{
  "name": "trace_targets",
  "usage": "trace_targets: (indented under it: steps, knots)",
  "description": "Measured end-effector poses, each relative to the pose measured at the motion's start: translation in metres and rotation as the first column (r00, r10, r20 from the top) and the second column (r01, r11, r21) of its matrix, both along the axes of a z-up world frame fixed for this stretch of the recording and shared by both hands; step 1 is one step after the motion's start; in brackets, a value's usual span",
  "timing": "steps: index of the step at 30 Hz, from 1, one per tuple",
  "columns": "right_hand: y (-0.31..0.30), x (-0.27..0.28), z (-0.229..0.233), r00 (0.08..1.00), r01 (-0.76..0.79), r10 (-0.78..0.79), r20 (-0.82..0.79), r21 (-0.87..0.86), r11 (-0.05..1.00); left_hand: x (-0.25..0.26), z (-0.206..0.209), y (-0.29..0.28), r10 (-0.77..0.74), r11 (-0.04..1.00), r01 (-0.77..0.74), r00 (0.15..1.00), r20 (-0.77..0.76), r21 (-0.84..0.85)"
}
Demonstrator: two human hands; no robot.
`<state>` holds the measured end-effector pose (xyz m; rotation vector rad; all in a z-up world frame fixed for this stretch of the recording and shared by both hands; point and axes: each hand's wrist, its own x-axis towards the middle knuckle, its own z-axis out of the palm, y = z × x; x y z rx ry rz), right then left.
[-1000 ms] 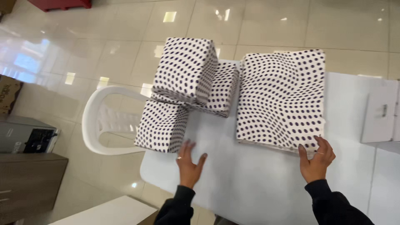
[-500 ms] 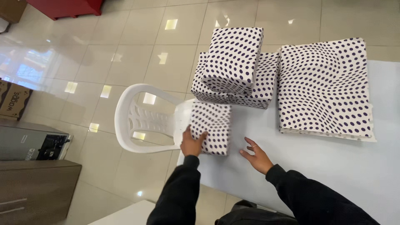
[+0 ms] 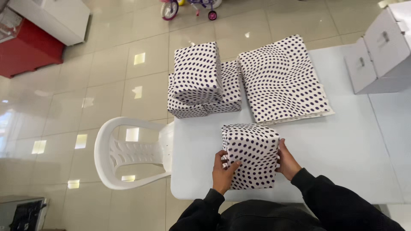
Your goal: The person wraps a box in patterned paper by hand, folding and securing the edges around the box and then placing it with other wrapped boxes.
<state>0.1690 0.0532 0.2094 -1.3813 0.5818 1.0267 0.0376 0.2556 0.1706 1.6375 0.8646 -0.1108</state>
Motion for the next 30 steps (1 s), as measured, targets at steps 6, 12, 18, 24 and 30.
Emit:
trace_targets:
  steps: [6,12,18,24,30]
  knots:
    - [-0.1,-0.002,-0.065,0.932,0.205,-0.26,0.252,0.226,0.953,0.01,-0.05,-0.047,0.022,0.962,0.087,0.919,0.393,-0.258]
    - [-0.191,-0.011,-0.147,0.875,0.26,-0.351,0.332,0.288,0.922,0.018,-0.058,-0.111,0.058,0.867,0.145,0.921,0.385,-0.477]
    - [-0.241,-0.026,-0.146,0.857,0.1,-0.205,0.473,0.238,0.966,0.012,-0.026,-0.164,-0.057,0.929,0.167,0.946,0.32,-0.329]
    - [-0.233,-0.01,-0.07,0.551,-0.226,0.227,0.803,-0.119,0.967,0.035,0.005,-0.187,-0.405,0.792,0.194,0.876,0.262,0.579]
    - [-0.225,0.015,-0.069,0.23,-0.409,0.585,0.778,-0.468,0.783,0.081,-0.002,-0.187,-0.393,0.581,0.367,0.908,-0.144,0.726]
